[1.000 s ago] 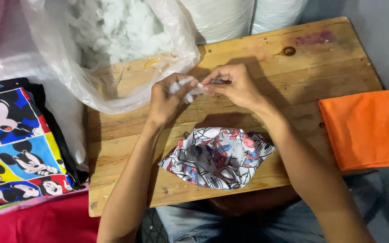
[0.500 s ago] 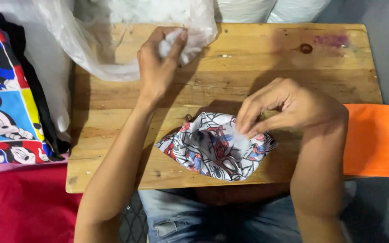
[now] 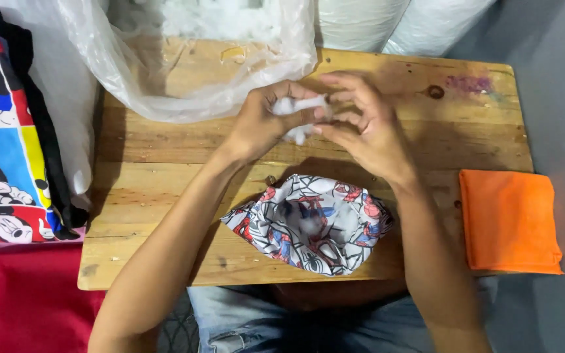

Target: Stuffing a small fabric pouch with white fiberfill material at a workshop station.

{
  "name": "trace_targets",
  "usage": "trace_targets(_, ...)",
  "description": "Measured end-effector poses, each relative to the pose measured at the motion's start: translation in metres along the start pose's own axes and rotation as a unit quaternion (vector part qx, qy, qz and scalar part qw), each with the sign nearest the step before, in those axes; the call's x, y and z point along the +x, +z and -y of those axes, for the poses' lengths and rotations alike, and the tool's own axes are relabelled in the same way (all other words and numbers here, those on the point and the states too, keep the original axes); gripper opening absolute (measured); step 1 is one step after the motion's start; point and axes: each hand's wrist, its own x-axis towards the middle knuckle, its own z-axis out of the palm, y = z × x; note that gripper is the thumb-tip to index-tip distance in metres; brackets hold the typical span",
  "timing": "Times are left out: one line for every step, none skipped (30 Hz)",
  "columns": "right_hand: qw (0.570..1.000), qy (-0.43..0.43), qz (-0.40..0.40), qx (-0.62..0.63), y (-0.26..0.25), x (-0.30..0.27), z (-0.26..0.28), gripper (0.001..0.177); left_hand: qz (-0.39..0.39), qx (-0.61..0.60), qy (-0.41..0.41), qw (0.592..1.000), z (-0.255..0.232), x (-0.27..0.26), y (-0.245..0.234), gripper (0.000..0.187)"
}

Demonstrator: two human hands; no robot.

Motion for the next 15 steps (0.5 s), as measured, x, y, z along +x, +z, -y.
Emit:
trace_targets(1.0,0.0,0.0,-0.002,0.005,-0.001,-0.004,0.064,0.001,0.0,0.001,1.0,-0.003,-0.001,0.003,0.021)
trace_targets(0.999,0.025,-0.035,0.025,0.01,-0.001,-0.007,0.056,-0.023,0.01,-0.012,1.0,-0.005,-0.002,0.006,0.023)
trace_targets(0.995,0.051,-0.069,0.052,0.015,-0.002,-0.011,0.048,-0.048,0.02,-0.025,0.998,-0.008,-0.004,0.008,0.026)
trace_targets(0.995,0.051,-0.068,0.051,0.012,-0.001,-0.016,0.048,-0.048,0.02,-0.025,0.998,-0.009,-0.004,0.01,0.026)
trace_targets(0.996,0.031,-0.077,0.03,0.01,0.0,-0.022,0.041,-0.044,0.019,-0.027,0.998,-0.01,-0.004,0.011,0.027)
trace_targets(0.996,0.014,-0.088,0.009,0.007,-0.003,-0.027,0.034,-0.037,0.017,-0.033,0.999,-0.009,-0.004,0.015,0.029)
trace_targets(0.996,0.017,-0.089,0.009,0.006,-0.005,-0.032,0.034,-0.035,0.016,-0.035,0.999,-0.012,-0.007,0.015,0.029)
trace_targets(0.994,-0.009,-0.107,0.009,0.005,-0.004,-0.036,0.027,-0.042,0.015,-0.033,0.998,-0.015,-0.007,0.014,0.03)
trace_targets(0.992,-0.035,-0.124,0.009,0.003,-0.002,-0.04,0.02,-0.05,0.014,-0.031,0.998,-0.019,-0.008,0.013,0.031)
trace_targets(0.992,-0.036,-0.123,0.009,0.002,-0.002,-0.036,0.02,-0.051,0.014,-0.03,0.998,-0.018,-0.007,0.01,0.031)
trace_targets(0.991,-0.031,-0.121,0.038,0.0,-0.001,-0.032,0.017,-0.05,0.012,-0.024,0.998,-0.017,-0.005,0.007,0.031)
trace_targets(0.99,-0.023,-0.121,0.068,-0.001,-0.003,-0.029,0.015,-0.048,0.01,-0.02,0.999,-0.015,-0.004,0.004,0.031)
trace_targets(0.99,-0.022,-0.122,0.068,0.0,-0.004,-0.031,0.015,-0.047,0.011,-0.021,0.999,-0.013,-0.004,0.003,0.031)
trace_targets(0.99,-0.019,-0.123,0.07,-0.001,-0.004,-0.033,0.018,-0.055,-0.002,-0.026,0.998,-0.012,-0.003,0.001,0.03)
trace_targets(0.99,-0.015,-0.123,0.073,-0.001,-0.004,-0.035,0.021,-0.063,-0.016,-0.032,0.997,-0.011,-0.002,0.0,0.029)
